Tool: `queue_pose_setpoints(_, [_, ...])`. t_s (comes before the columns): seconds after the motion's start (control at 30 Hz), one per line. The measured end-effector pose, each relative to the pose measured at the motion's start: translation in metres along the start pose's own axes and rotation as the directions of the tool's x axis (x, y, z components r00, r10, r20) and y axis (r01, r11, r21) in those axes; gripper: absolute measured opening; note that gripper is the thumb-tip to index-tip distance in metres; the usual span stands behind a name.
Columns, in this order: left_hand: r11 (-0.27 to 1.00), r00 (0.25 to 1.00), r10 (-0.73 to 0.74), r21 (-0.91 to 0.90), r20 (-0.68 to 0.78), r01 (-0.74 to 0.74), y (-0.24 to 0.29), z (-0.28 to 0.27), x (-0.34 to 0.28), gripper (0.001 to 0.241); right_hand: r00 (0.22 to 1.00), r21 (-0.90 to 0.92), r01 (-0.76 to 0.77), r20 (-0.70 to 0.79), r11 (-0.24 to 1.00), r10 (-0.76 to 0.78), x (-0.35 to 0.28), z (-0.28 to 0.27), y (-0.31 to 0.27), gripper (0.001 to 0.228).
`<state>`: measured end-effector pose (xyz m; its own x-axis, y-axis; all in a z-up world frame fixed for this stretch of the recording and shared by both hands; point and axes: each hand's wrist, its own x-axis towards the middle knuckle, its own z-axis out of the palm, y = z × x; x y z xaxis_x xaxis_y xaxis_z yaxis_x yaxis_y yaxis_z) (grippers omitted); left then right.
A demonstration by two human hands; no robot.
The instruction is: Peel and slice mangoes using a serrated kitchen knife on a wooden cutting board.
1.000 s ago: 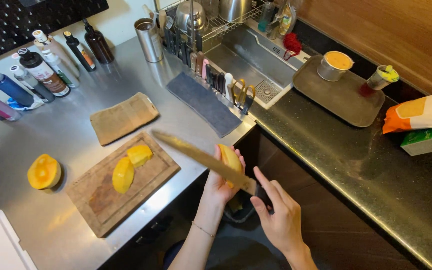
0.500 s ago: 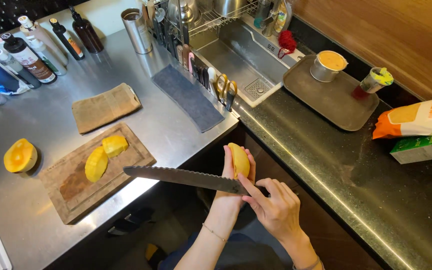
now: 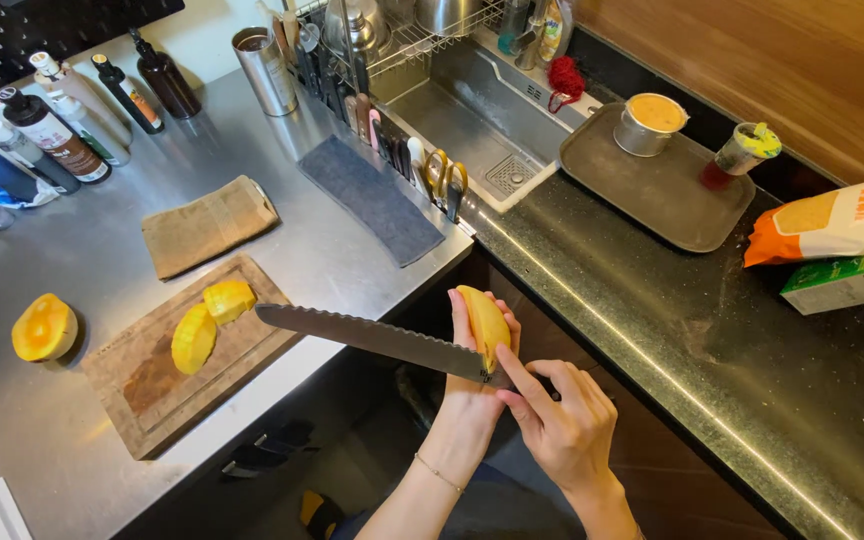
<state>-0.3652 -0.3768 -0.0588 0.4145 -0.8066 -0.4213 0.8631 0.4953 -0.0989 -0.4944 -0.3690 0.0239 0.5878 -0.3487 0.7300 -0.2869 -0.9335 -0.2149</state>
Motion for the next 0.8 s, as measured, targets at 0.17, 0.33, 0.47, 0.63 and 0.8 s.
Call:
queue_pose_setpoints(0.17, [1.000,0.998,0.001,0.009,0.068,-0.002,0.000,-0.001,-0.011,0.045,0.999,0.052,-0.042,0.037,0.998,0.041,0.006,-0.011,-0.005,0.043])
queue_pose_setpoints(0.33, [0.994,0.984,0.059,0.082,0.171,-0.073,0.005,0.018,-0.034,0.040,0.980,0.233,-0.154,0.161,0.960,0.118,0.007,-0.021,-0.008,0.044])
queue_pose_setpoints(0.47, [0.978,0.969,0.113,0.146,0.217,-0.147,0.005,0.024,-0.044,0.042,0.982,0.262,-0.150,0.149,0.953,0.114,0.005,-0.023,-0.010,0.044])
queue_pose_setpoints(0.63, [0.975,0.975,0.109,0.172,0.194,-0.143,0.002,0.021,-0.048,0.044,0.993,0.266,-0.105,0.088,0.958,0.085,0.001,-0.025,-0.011,0.040])
queue_pose_setpoints(0.8, [0.965,0.971,0.114,0.209,0.208,-0.159,0.001,0.019,-0.052,0.045,0.984,0.302,-0.147,0.142,0.942,0.109,0.001,-0.031,-0.008,0.042])
